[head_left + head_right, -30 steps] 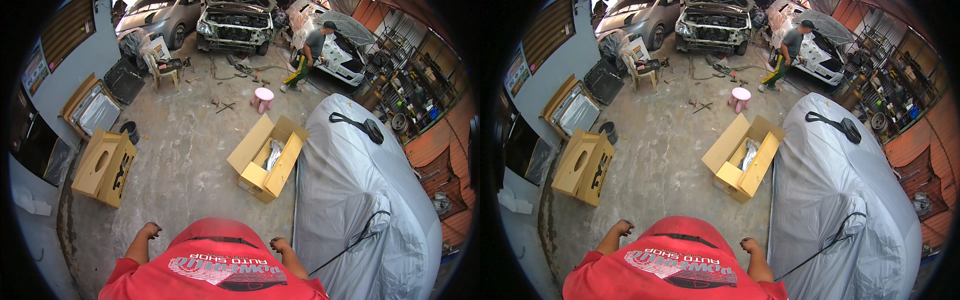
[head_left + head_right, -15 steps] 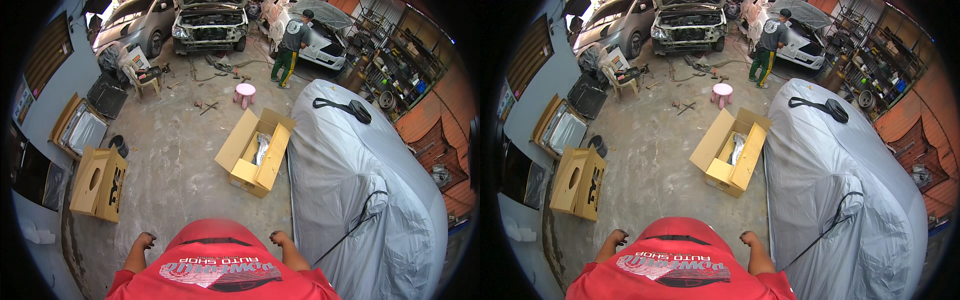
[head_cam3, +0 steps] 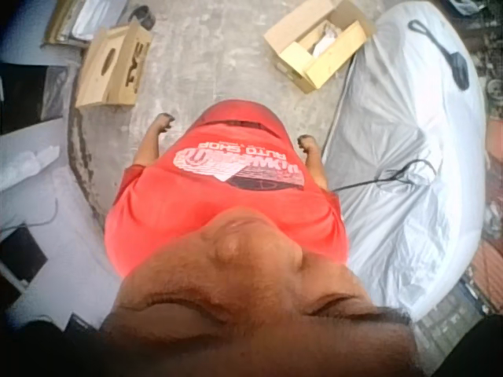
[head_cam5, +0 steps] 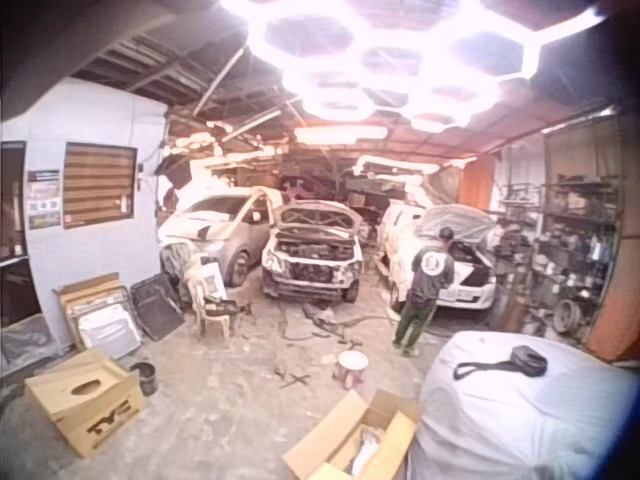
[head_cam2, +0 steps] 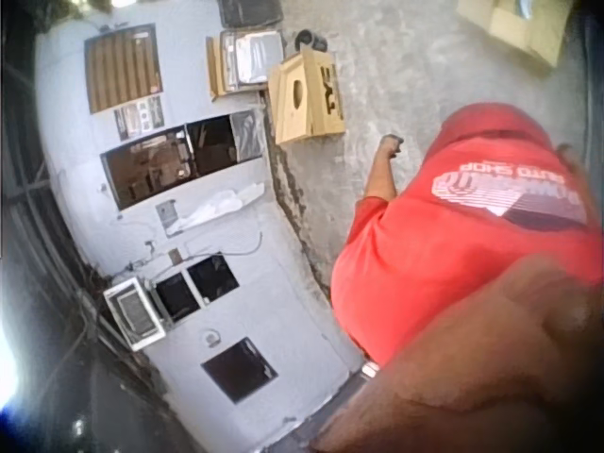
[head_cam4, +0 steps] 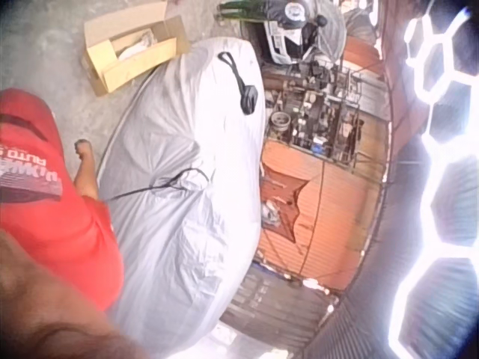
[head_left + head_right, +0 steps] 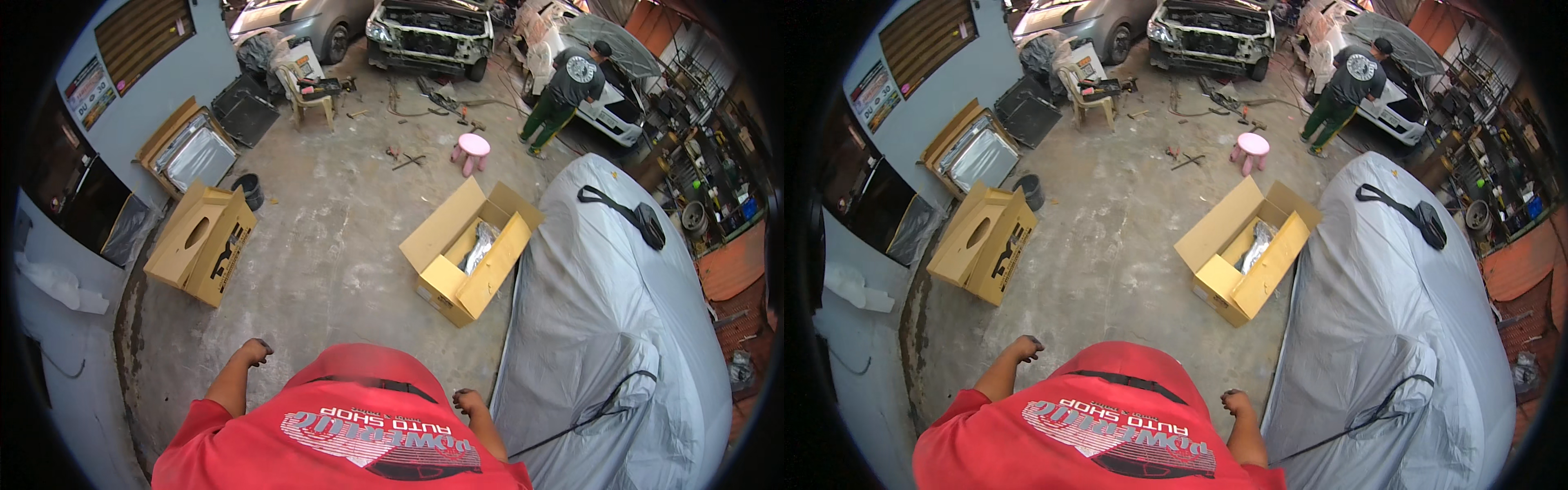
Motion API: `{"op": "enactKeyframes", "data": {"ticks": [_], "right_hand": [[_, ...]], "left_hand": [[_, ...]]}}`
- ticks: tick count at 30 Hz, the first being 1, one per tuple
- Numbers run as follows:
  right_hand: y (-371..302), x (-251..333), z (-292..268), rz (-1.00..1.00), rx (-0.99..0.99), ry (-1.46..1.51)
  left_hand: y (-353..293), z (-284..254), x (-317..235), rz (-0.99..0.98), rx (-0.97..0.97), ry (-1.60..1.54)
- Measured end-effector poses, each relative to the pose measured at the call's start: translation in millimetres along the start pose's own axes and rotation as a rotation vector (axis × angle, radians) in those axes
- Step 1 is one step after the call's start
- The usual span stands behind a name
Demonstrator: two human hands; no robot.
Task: The person removes a new headlight from its packaging and positions it onto the front of a white car, aligning it with the body panel and fender.
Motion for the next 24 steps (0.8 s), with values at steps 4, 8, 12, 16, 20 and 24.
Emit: {"op": "enactKeyframes", "data": {"ticks": [4,8,12,16,20,24], "right_hand": [[16.0,6.9,-9.6,-0.009,0.002,-0.029],[32.8,13.7,-26.4,-0.048,0.011,-0.056],[54.4,15.3,-34.3,-0.118,0.006,-0.126],[84.4,18.0,-49.2,-0.272,-0.069,-0.242],[84.4,39.2,-68.4,-0.251,-0.103,-0.233],[61.5,83.7,-103.1,-0.267,-0.161,-0.354]], "left_hand": [[-10.5,3.8,4.4,-0.037,-0.018,-0.075],[-16.3,14.2,9.9,-0.053,-0.015,-0.092],[-26.5,23.5,-1.1,-0.088,0.021,-0.057],[-23.8,46.2,-18.1,-0.081,0.073,-0.058],[-3.0,68.8,-37.1,-0.094,0.151,0.015],[53.0,88.0,-68.1,-0.141,0.210,0.064]]}}
Point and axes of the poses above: each hand's wrist, its own y-axis towards the middle knuckle, its own z-axis out of the palm, x = y × z, the point moved 2 cm from there along y, towards the middle knuckle, and after that the axes turned 9 degrees about -x, right-handed, at the moved point
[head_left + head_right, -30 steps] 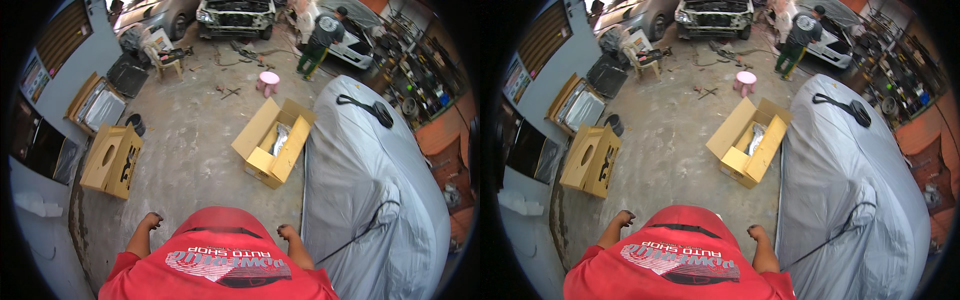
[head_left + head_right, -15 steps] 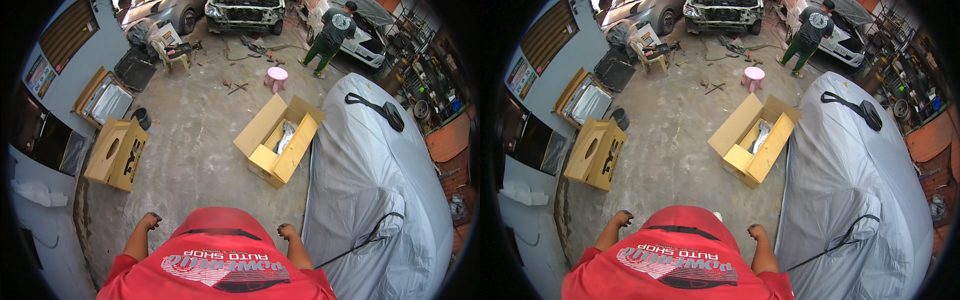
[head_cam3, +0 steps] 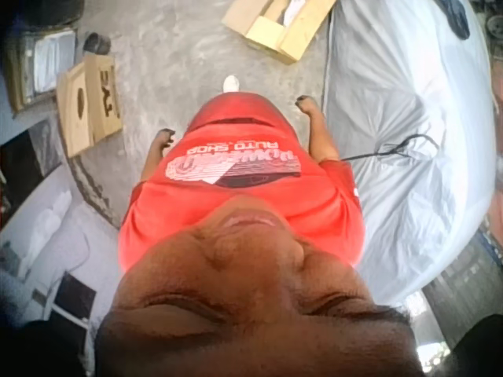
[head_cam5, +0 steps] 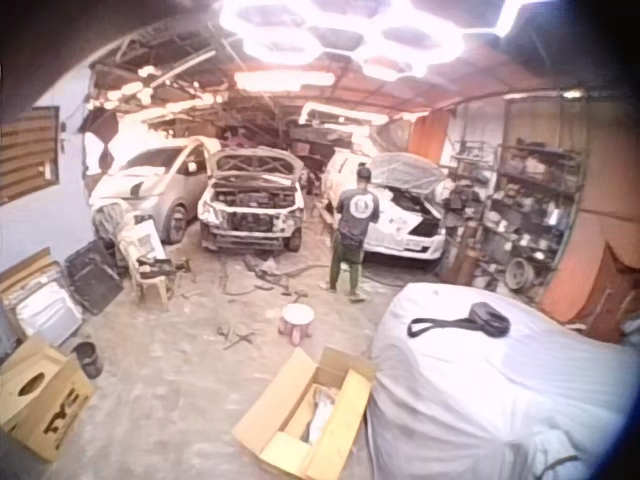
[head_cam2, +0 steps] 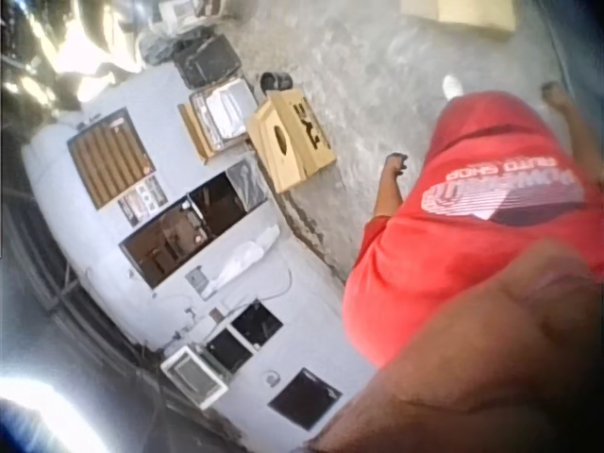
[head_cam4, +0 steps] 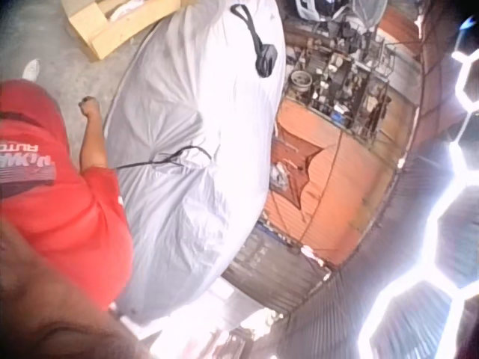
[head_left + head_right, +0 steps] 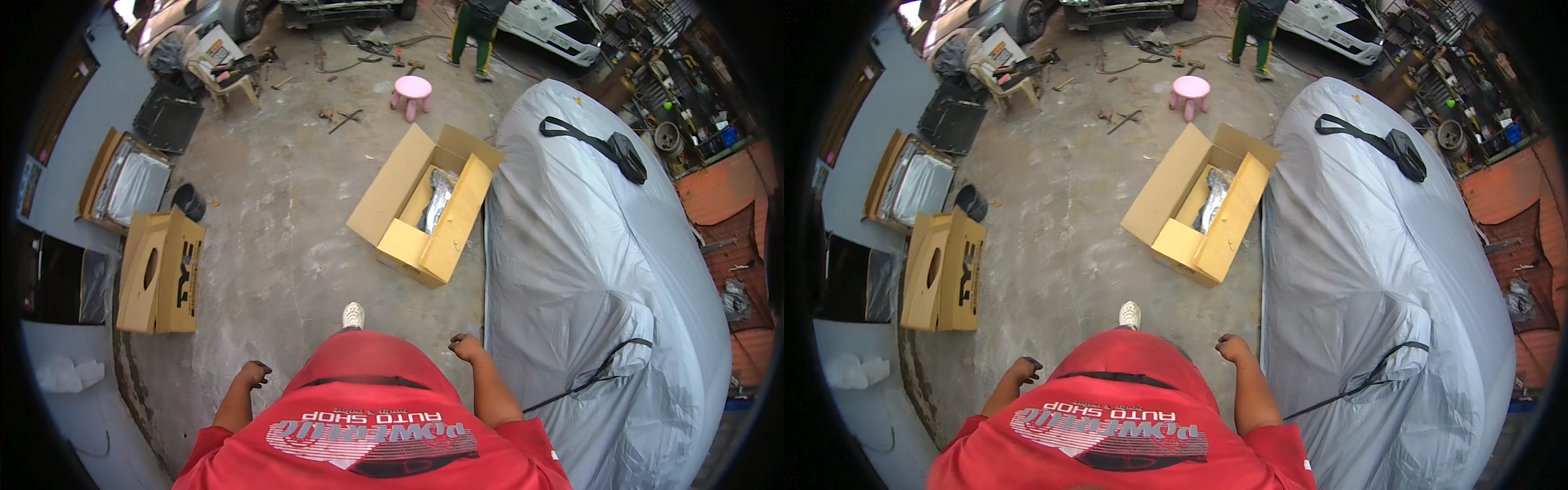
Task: The person removes a new headlight from its packaging and positions it onto the front of a white car, aligning it with the body panel and fender.
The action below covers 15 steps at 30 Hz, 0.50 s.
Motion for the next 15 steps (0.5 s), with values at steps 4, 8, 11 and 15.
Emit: {"op": "enactKeyframes", "data": {"ticks": [4,8,11,15], "right_hand": [[22.9,65.5,-28.9,-0.080,0.029,0.083],[25.6,36.3,-68.3,0.000,0.033,0.059],[70.7,70.8,-85.0,-0.114,0.067,0.051],[147.6,52.1,-100.6,-0.212,0.096,-0.009]], "left_hand": [[124.2,-67.6,-13.5,0.781,-0.013,1.116],[92.2,-42.4,-199.9,0.245,-0.115,0.147],[93.0,-64.1,-269.7,0.500,-0.296,0.264],[72.8,-19.7,-403.2,0.638,-0.290,0.370]]}}
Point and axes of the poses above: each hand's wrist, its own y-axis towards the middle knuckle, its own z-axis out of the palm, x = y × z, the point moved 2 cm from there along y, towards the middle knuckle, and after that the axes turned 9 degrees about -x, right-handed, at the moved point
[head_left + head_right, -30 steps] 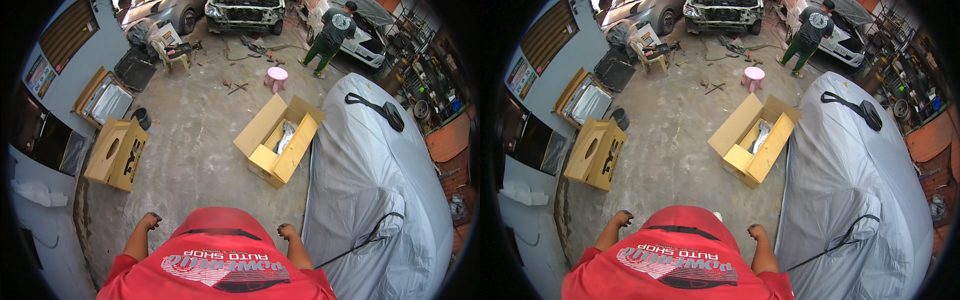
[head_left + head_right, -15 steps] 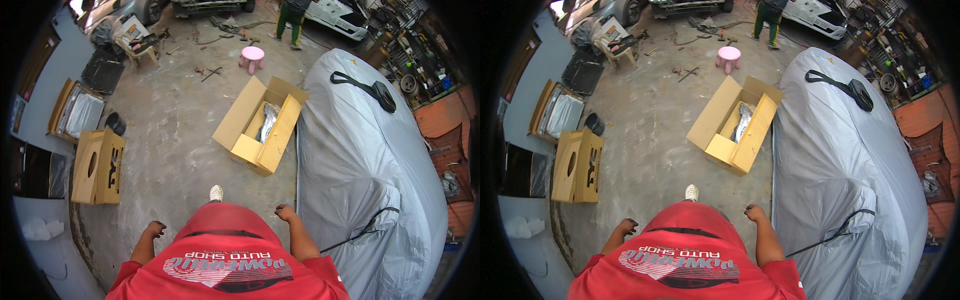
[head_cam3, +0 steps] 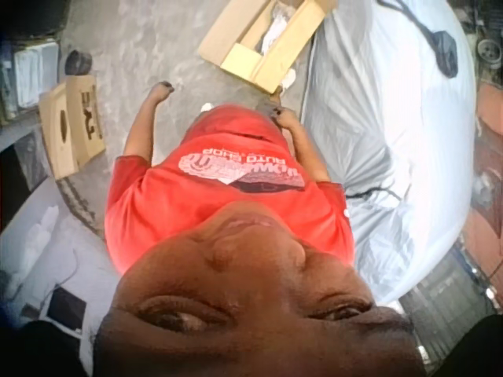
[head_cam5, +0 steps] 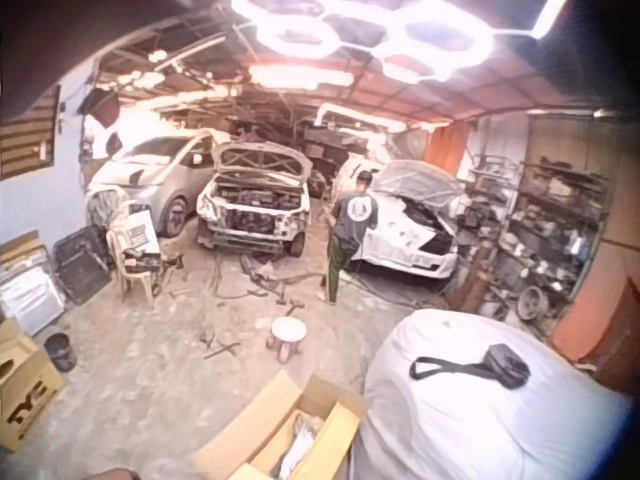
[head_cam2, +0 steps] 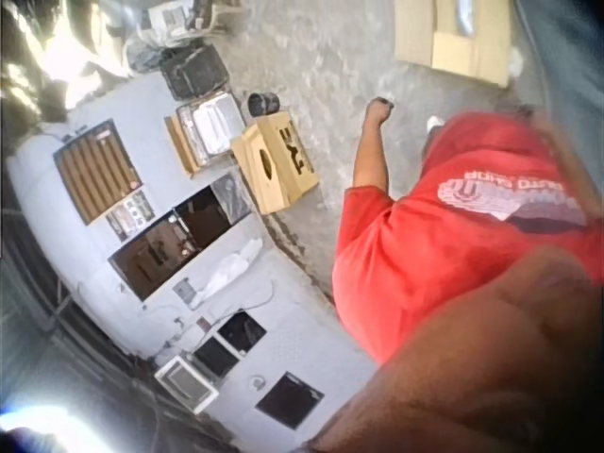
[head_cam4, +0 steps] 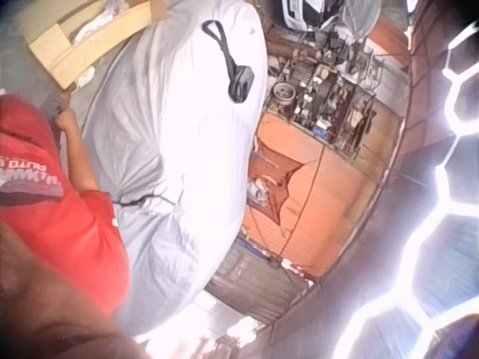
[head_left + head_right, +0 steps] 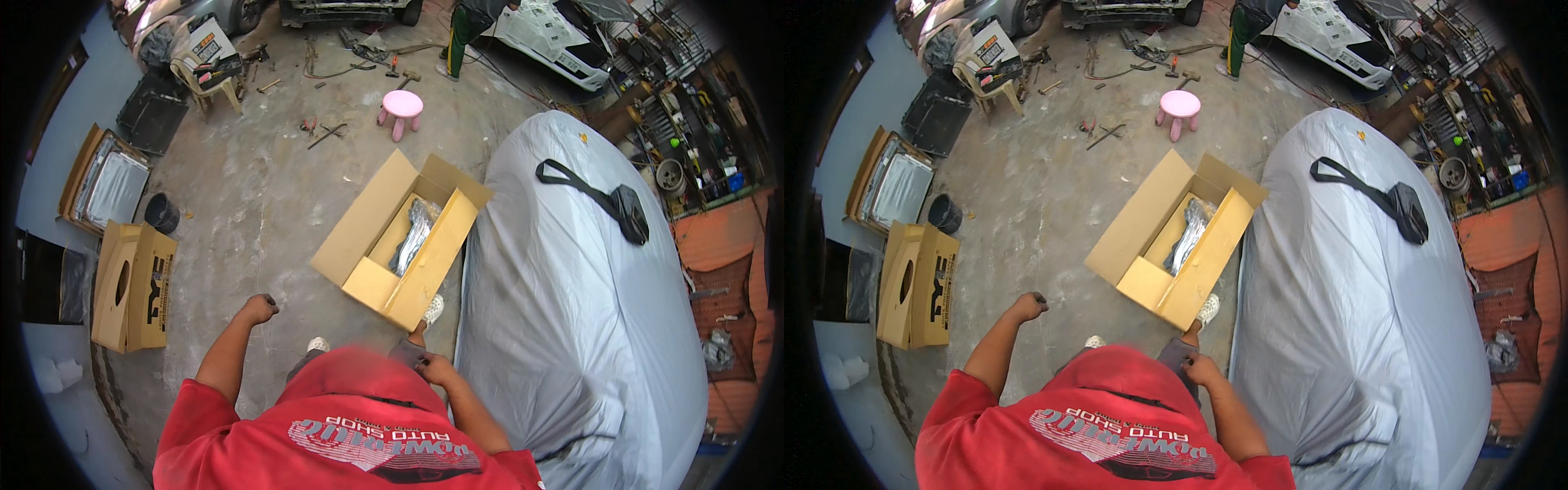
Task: The person removes a new headlight from its packaging and positions it onto the front of a white car, aligning it with the body panel and fender.
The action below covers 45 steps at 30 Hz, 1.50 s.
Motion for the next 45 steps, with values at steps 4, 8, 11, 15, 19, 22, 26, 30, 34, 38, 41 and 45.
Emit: {"op": "enactKeyframes", "data": {"ticks": [4,8,11,15,19,22,26,30,34,38,41,45], "right_hand": [[61.1,-37.4,-22.4,-0.073,0.124,-0.083],[115.1,-71.9,-43.7,-0.028,0.224,-0.202],[131.5,-107.7,-27.8,0.149,0.326,-0.188],[153.9,-105.1,-3.7,0.289,0.318,-0.260],[154.1,-107.4,-9.2,0.300,0.268,-0.321],[168.0,-111.9,-2.8,0.348,0.308,-0.348],[166.5,-131.2,9.8,0.392,0.287,-0.370],[168.0,-139.1,18.3,0.395,0.303,-0.410],[167.6,-139.7,17.7,0.368,0.285,-0.404],[162.9,-136.9,9.7,0.355,0.263,-0.396],[151.9,-120.3,-9.1,0.374,0.301,-0.390],[163.1,-129.7,5.3,0.359,0.311,-0.393]], "left_hand": [[51.6,37.3,-115.6,0.047,0.078,0.049],[94.3,101.7,-192.8,0.120,0.145,0.016],[152.9,175.7,-238.9,0.248,0.249,0.033],[254.2,235.2,-287.0,0.224,0.325,0.140],[347.2,312.7,-280.2,0.185,0.303,0.213],[408.3,364.8,-270.9,0.105,0.334,0.213],[445.4,432.3,-270.7,-0.017,0.380,0.019],[461.5,472.7,-260.9,-0.103,0.416,-0.240],[456.4,479.4,-265.2,-0.200,0.435,-0.320],[425.5,438.2,-337.2,-0.114,0.483,-0.338],[407.9,428.4,-349.5,-0.078,0.379,-0.195],[400.4,385.8,-360.2,-0.090,0.323,-0.157]]}}
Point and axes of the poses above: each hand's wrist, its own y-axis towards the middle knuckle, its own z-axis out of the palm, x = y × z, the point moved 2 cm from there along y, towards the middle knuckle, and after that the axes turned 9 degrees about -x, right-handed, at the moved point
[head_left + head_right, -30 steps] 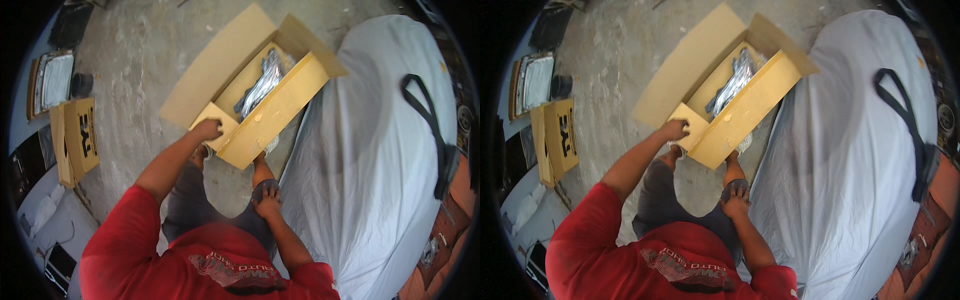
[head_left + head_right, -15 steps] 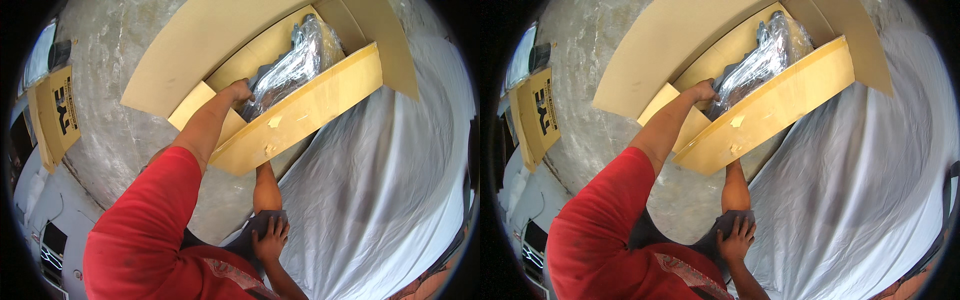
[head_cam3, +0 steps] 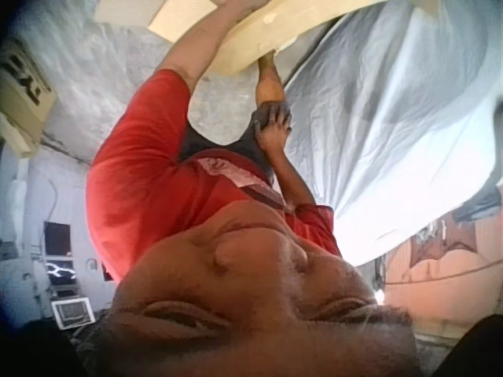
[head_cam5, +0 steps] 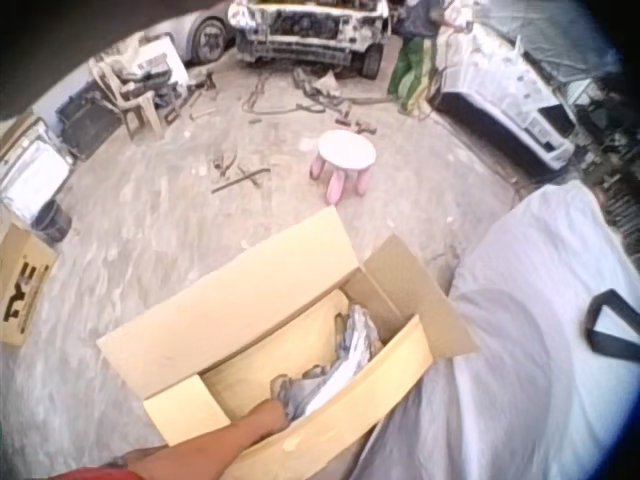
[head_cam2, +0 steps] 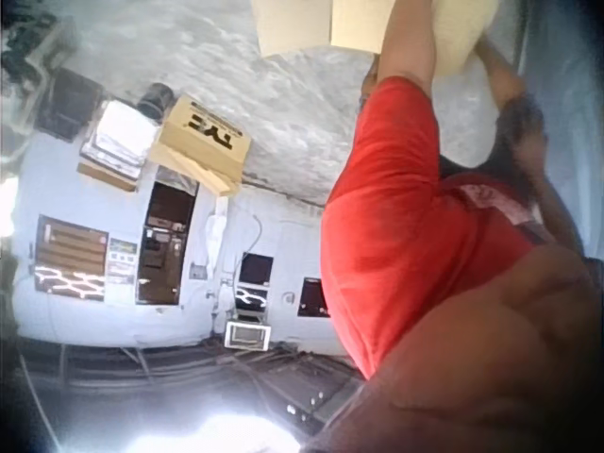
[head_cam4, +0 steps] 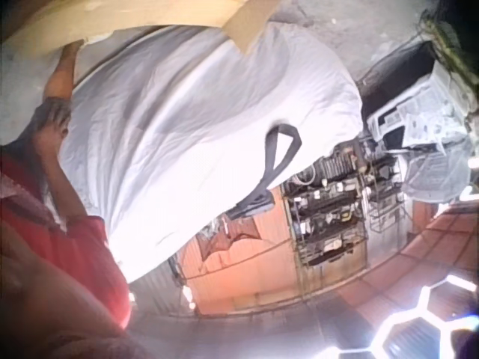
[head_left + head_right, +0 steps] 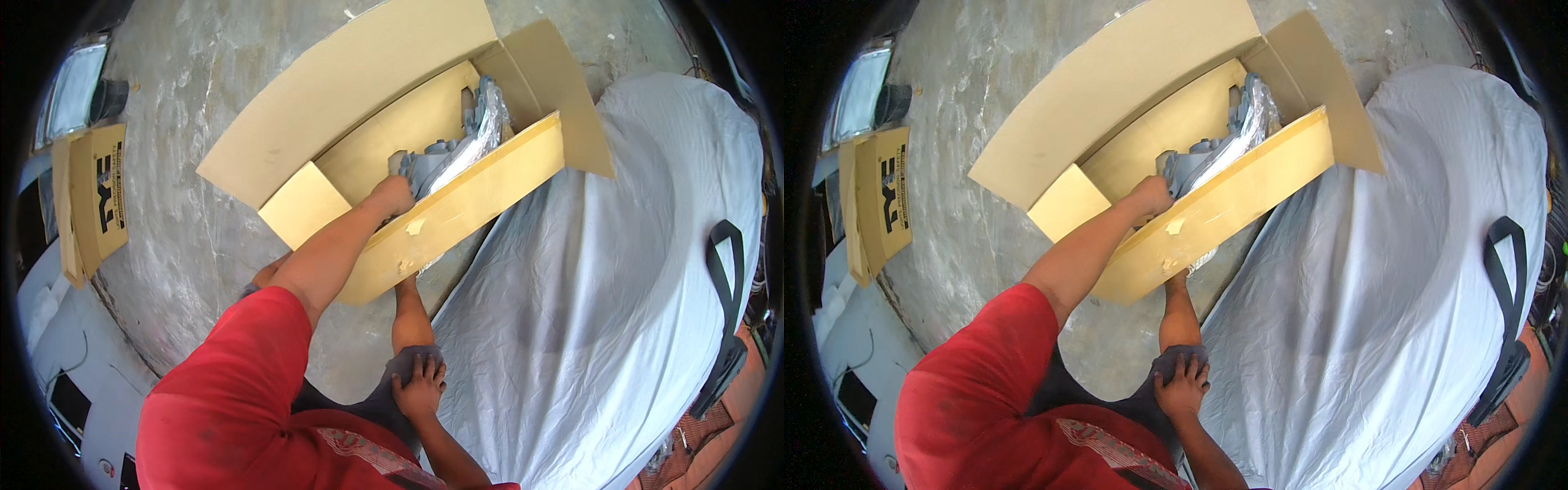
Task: The person removes a new headlight from its packaging and positions it onto the front of a white car, aligning it with the body panel and fender.
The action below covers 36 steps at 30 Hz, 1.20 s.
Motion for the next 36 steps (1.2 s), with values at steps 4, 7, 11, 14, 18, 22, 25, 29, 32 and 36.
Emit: {"op": "enactKeyframes", "data": {"ticks": [4,7,11,14,18,22,25,29,32,36], "right_hand": [[-4.9,4.1,-7.3,0.002,0.012,-0.003],[10.1,8.2,-20.4,-0.125,-0.164,0.090],[75.2,83.0,-129.3,-0.577,-0.533,0.120],[134.1,148.9,-187.4,-0.886,-0.639,-0.158],[161.9,158.4,-203.4,-0.847,-0.446,-0.375],[105.5,104.5,-197.4,-1.034,-0.610,-0.288],[72.2,41.8,-197.7,-1.161,-0.797,-0.173],[92.9,13.7,-167.4,-1.063,-0.687,-0.316],[109.1,33.0,-148.2,-0.900,-0.657,-0.302],[117.5,58.6,-152.3,-0.848,-0.652,-0.369]], "left_hand": [[-41.3,-29.4,-9.4,0.106,-0.020,0.056],[-62.1,-40.0,-8.7,0.146,-0.042,0.117],[-99.9,-57.9,6.5,0.028,0.051,0.107],[-104.4,-35.8,57.9,0.210,-0.011,0.243],[-141.4,-67.7,46.0,0.079,-0.036,0.312],[-165.0,-104.6,53.5,0.111,-0.095,0.253],[-193.2,-133.7,67.1,0.105,-0.151,0.154],[-254.7,-176.6,39.0,0.052,-0.293,0.048],[-309.5,-240.3,-1.4,-0.080,-0.278,0.111],[-353.7,-302.9,37.7,-0.042,-0.198,0.351]]}}
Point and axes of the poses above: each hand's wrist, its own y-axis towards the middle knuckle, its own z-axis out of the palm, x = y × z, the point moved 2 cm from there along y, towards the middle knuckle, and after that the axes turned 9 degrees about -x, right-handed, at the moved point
